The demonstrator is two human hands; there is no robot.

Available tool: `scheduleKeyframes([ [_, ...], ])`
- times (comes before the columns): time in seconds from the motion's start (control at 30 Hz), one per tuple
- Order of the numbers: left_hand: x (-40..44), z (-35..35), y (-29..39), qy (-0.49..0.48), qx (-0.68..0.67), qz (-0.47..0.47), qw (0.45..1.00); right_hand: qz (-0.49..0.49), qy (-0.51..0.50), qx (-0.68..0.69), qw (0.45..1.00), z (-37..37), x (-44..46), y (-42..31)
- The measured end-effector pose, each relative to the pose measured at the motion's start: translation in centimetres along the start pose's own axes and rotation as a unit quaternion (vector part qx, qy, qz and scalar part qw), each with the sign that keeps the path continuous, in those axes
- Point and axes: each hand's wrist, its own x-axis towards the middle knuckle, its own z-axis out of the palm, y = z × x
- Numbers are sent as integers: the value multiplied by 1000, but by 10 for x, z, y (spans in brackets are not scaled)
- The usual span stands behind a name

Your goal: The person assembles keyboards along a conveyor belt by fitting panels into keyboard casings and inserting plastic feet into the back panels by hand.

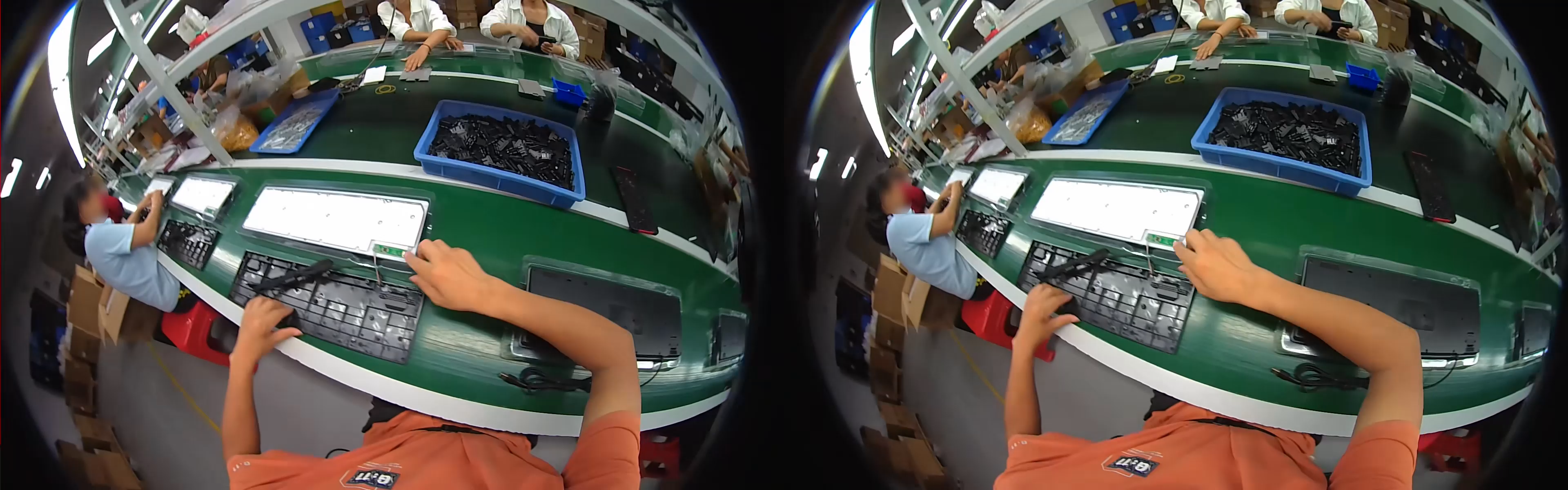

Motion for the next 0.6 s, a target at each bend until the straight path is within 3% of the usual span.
scheduleKeyframes([
  [0.1,4,-1,4,49,39,40,997,11,-24,-8,1000,9,12,-4],
  [0.23,15,1,14,244,67,61,965,-21,-159,109,981,-10,1,3],
  [0.27,19,6,18,246,64,58,965,-22,-163,108,980,-12,0,5],
  [0.4,54,5,32,346,32,38,937,41,-198,214,956,-21,13,3],
  [0.6,85,-4,53,405,77,134,901,6,-352,74,933,-49,26,-3],
])
